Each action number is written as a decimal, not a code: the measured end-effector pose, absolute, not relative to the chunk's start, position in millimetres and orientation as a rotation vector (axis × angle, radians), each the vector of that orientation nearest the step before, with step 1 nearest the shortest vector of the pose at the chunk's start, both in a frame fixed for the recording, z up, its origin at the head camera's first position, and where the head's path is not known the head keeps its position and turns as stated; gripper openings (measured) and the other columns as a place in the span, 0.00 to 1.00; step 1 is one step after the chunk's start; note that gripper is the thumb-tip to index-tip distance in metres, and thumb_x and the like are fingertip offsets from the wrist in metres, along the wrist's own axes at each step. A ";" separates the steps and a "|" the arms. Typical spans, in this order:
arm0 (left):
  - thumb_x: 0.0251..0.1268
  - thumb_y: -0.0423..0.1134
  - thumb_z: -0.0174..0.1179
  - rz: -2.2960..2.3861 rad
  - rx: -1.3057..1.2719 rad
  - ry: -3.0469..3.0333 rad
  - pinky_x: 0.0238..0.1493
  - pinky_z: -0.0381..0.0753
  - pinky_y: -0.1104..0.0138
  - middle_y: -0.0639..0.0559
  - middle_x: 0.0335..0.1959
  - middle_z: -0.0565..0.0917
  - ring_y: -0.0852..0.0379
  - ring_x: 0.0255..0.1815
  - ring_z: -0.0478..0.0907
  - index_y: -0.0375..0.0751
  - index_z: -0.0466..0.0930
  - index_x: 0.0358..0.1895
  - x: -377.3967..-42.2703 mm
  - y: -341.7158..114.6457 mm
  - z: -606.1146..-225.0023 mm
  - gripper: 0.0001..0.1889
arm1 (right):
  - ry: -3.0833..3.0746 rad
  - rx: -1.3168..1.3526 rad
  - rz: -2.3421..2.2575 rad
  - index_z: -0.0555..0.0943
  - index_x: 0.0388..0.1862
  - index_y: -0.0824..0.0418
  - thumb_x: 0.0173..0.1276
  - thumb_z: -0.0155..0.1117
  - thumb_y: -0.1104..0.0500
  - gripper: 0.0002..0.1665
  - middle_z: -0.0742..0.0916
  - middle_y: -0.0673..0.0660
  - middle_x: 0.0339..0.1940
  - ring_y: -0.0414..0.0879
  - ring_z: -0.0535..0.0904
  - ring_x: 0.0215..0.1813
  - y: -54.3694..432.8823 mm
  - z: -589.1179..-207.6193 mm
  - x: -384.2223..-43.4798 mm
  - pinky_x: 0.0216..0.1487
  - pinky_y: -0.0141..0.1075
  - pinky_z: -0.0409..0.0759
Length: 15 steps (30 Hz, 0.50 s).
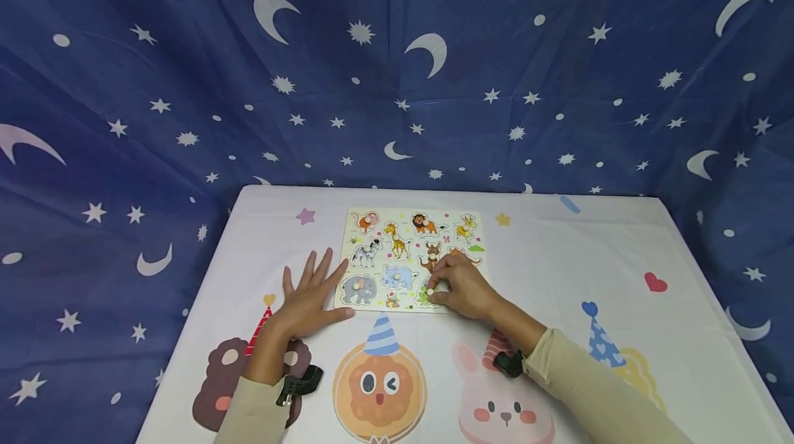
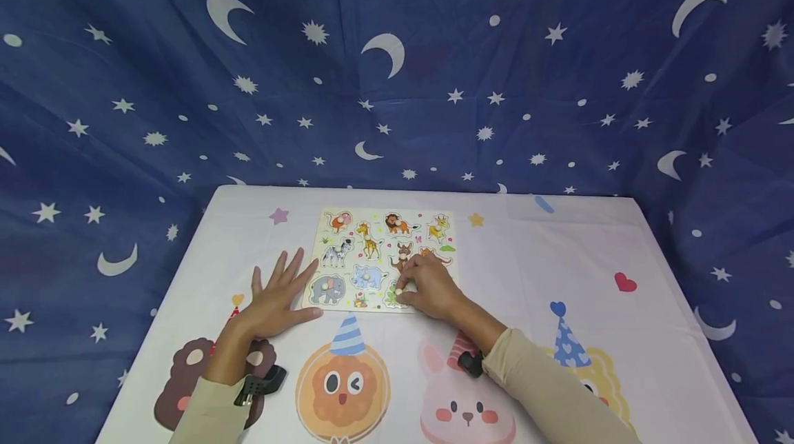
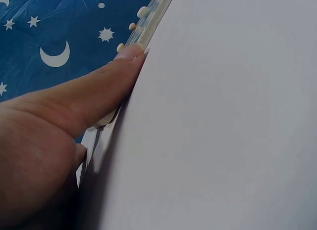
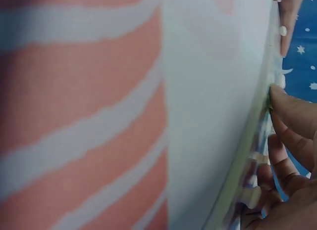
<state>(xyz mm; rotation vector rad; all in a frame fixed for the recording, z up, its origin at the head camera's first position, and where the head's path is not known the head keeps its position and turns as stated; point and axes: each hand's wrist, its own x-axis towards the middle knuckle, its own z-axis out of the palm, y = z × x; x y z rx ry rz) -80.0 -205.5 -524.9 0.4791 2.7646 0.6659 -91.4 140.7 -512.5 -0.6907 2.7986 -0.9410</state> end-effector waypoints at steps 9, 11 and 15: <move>0.58 0.66 0.68 0.688 0.474 2.747 0.72 0.19 0.28 0.45 0.86 0.40 0.35 0.85 0.29 0.57 0.52 0.83 -79.0 -201.4 -526.1 0.53 | 2.841 -0.480 -1.189 0.89 0.40 0.55 0.64 0.75 0.58 0.06 0.85 0.49 0.44 0.47 0.80 0.51 191.5 -496.7 -85.5 0.55 0.47 0.78; 0.58 0.66 0.68 0.683 0.462 2.750 0.72 0.20 0.28 0.45 0.86 0.41 0.35 0.85 0.29 0.56 0.52 0.83 -78.4 -201.7 -524.9 0.52 | 2.866 -0.386 -1.220 0.89 0.41 0.55 0.66 0.74 0.58 0.06 0.85 0.49 0.45 0.49 0.81 0.51 209.5 -494.1 -84.5 0.53 0.48 0.78; 0.56 0.63 0.71 0.703 0.438 2.751 0.72 0.22 0.26 0.44 0.86 0.43 0.33 0.85 0.32 0.55 0.54 0.83 -78.3 -202.0 -520.6 0.53 | 2.966 -0.232 -1.187 0.89 0.44 0.57 0.67 0.73 0.57 0.08 0.85 0.52 0.47 0.53 0.80 0.50 244.5 -489.7 -80.7 0.48 0.46 0.75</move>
